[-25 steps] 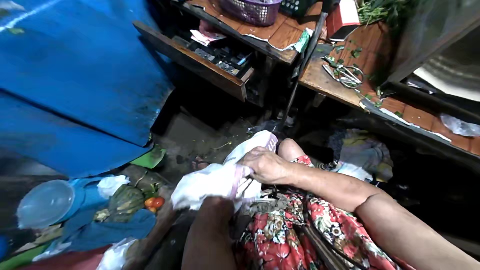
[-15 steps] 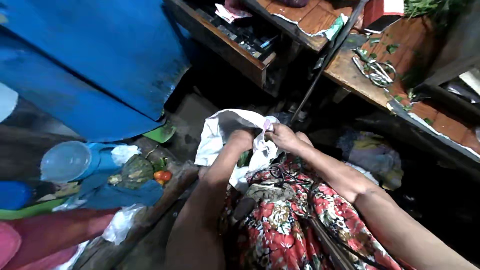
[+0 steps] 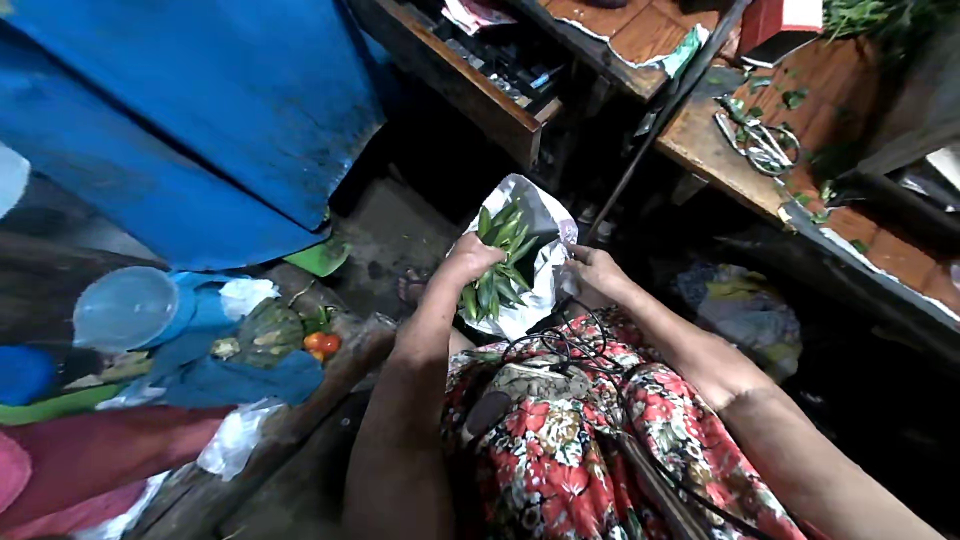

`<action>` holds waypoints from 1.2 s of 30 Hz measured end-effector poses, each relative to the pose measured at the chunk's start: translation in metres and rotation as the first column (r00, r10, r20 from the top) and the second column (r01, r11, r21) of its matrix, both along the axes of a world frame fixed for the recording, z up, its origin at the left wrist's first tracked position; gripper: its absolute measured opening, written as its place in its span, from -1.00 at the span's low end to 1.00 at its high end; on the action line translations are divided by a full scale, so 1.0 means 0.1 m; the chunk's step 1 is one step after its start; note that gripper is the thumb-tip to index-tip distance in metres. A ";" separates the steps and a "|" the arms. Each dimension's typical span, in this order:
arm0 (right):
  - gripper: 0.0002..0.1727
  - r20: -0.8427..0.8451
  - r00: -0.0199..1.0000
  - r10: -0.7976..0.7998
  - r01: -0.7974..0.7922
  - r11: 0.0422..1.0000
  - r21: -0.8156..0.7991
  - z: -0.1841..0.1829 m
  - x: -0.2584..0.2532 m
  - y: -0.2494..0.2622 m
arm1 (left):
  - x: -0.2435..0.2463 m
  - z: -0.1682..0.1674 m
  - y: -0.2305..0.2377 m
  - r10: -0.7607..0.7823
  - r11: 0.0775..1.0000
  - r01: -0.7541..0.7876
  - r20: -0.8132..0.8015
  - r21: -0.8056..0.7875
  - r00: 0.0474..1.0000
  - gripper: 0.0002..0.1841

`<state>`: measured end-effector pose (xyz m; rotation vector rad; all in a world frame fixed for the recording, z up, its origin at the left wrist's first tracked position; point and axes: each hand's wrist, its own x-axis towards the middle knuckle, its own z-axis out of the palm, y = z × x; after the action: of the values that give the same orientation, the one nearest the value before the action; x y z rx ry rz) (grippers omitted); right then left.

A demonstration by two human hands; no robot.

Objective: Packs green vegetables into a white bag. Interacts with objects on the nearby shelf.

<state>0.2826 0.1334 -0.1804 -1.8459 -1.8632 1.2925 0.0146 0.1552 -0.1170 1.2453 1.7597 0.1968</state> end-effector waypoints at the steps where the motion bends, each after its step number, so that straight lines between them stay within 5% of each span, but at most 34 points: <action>1: -0.47 0.006 1.000 -0.013 0.013 1.000 0.014 -0.05 0.04 -0.02 | 0.00 -0.02 0.00 0.041 0.999 -0.042 0.054 0.010 0.998 -0.39; 8: -0.50 0.116 0.992 0.052 -0.074 0.977 0.201 -0.20 0.28 -0.24 | -0.01 0.02 -0.01 0.140 0.959 -0.243 0.506 0.143 0.851 -0.45; 14: -0.60 0.106 0.993 0.048 -0.078 0.952 0.296 -0.18 0.46 -0.46 | 0.13 0.42 -0.11 0.082 0.951 -0.228 0.540 0.209 0.837 -0.50; 18: -0.69 0.113 0.992 0.063 -0.124 0.713 0.691 0.49 0.63 -0.45 | 0.33 0.68 -0.17 0.044 0.944 -0.201 0.506 0.261 0.861 -0.54; 24: -0.68 0.230 0.955 -0.189 -0.126 0.443 0.888 1.37 1.28 0.00 | 0.60 0.90 -0.21 0.033 0.916 -0.267 0.609 0.298 0.793 -0.52; 29: -0.34 0.412 0.840 -0.354 0.006 0.764 0.645 1.46 1.79 0.53 | 0.76 1.03 -0.18 -0.039 0.911 -0.233 0.633 0.341 0.773 -0.53; 36: -0.46 0.499 0.800 -0.333 -0.049 0.793 0.607 1.46 1.86 0.60 | 1.01 1.17 -0.10 -0.105 0.899 -0.203 0.639 0.389 0.762 -0.57</action>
<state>0.4684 0.1938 -0.0341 -2.0671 -1.9950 -0.0124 0.1161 0.1453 -0.0001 1.2285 1.1523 0.9931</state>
